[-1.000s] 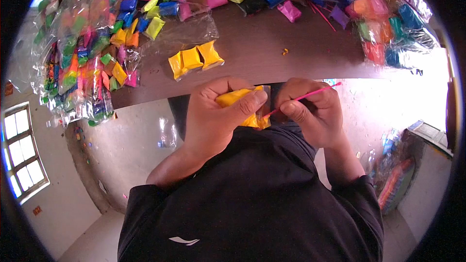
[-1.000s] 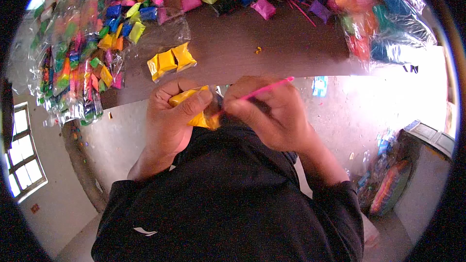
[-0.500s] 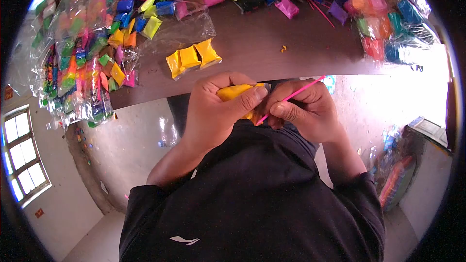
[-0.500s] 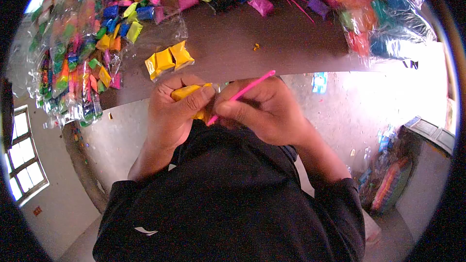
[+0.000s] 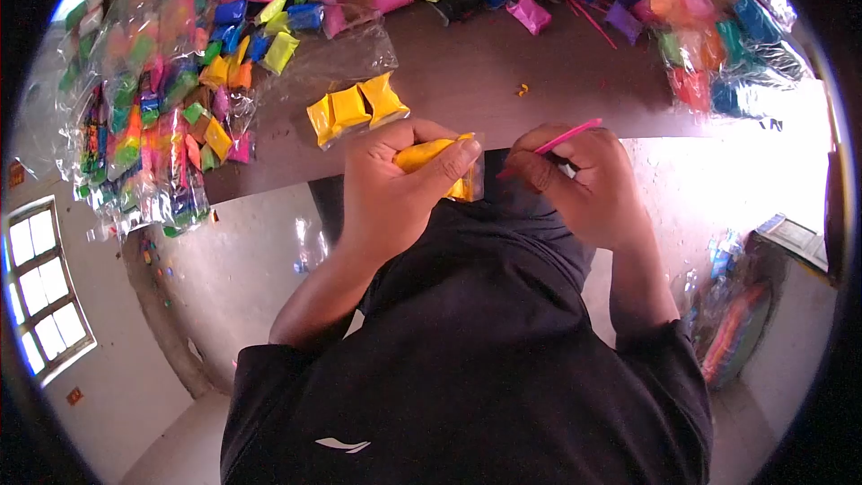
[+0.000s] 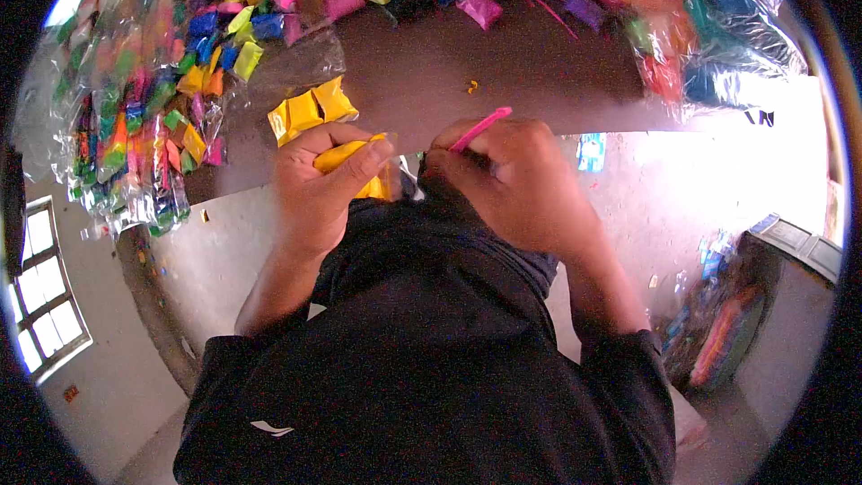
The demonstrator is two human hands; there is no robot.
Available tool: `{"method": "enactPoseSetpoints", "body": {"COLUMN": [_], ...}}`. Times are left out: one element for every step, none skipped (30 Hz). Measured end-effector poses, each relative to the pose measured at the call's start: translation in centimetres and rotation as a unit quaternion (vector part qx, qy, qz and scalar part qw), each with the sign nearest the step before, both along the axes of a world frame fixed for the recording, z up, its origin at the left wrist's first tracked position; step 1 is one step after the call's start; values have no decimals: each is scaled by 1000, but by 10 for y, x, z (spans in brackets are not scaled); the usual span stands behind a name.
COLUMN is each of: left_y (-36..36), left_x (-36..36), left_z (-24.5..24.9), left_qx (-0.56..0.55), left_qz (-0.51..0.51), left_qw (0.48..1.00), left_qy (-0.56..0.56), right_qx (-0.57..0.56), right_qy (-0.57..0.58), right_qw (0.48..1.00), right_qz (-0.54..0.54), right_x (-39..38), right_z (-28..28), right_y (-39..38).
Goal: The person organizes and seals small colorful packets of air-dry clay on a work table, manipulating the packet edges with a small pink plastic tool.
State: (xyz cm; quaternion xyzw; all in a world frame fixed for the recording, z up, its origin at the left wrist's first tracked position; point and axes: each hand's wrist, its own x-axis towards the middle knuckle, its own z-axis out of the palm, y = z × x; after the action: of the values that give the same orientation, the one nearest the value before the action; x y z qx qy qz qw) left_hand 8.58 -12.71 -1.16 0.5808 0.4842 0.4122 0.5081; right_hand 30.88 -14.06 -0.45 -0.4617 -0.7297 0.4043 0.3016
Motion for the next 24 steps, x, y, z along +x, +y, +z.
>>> {"method": "enactPoseSetpoints", "body": {"left_y": [-1, -2, -1, -1, -2, -1, -1, -1, -1, -1, -1, -1, -2, -3, -4, -4, -5, -5, -5, -5, -5, -6, -6, -6], "left_x": [0, 2, 3, 4, 5, 5, 6, 6, 6, 6, 6, 6, 7, 8, 9, 9, 8, 8, 7, 7, 7, 7, 7, 8], "left_z": [-1, -1, -2, -3, -3, -3, -2, -1, 0, 0, -1, -1, -1, 0, 0, 0, 0, 0, 1, 3, 4, 3, 2, 1], "left_qx": [-1, -16, -31, -32, -34, -35, -34, -39, -44, -44, -41, -38, -38, -37, -36, -36, -41, -46, -46, -51, -55, -55, -51, -46], "left_qz": [1, 15, 28, 26, 30, 34, 33, 28, 23, 22, 21, 20, 20, 21, 22, 22, 21, 19, 20, 13, 6, 6, 11, 16], "left_qw": [1000, 1000, 999, 999, 998, 997, 997, 997, 997, 997, 997, 997, 997, 997, 996, 996, 996, 996, 996, 995, 995, 995, 995, 994], "left_qy": [1, -11, -24, -24, -41, -58, -58, -62, -65, -65, -64, -64, -64, -70, -76, -76, -75, -75, -75, -80, -85, -85, -89, -94], "right_qx": [-37, -74, -75, -148, -218, -217, -212, -207, -206, -203, -200, -200, -193, -186, -186, -181, -176, -176, -176, -176, -176, -191, -205, -204], "right_qy": [96, 191, 191, 280, 366, 366, 388, 409, 409, 417, 424, 424, 425, 426, 426, 426, 427, 427, 419, 412, 412, 398, 384, 384], "right_qw": [994, 976, 976, 944, 898, 898, 889, 879, 879, 876, 873, 873, 874, 876, 876, 877, 879, 879, 883, 887, 887, 891, 895, 895], "right_qz": [-38, -78, -80, -95, -110, -111, -120, -129, -130, -131, -133, -133, -134, -134, -134, -127, -120, -119, -115, -110, -110, -104, -99, -99], "right_x": [-3, -6, -8, -10, -13, -17, -20, -22, -23, -24, -24, -25, -25, -25, -26, -27, -27, -27, -27, -27, -27, -25, -24, -26], "right_z": [-4, -7, -9, -10, -11, -14, -17, -19, -19, -19, -19, -19, -19, -20, -20, -20, -20, -20, -19, -18, -16, -13, -12, -11], "right_y": [-4, -8, -13, -18, -22, -25, -27, -29, -29, -30, -30, -30, -29, -29, -29, -29, -29, -28, -27, -27, -26, -26, -26, -27]}}
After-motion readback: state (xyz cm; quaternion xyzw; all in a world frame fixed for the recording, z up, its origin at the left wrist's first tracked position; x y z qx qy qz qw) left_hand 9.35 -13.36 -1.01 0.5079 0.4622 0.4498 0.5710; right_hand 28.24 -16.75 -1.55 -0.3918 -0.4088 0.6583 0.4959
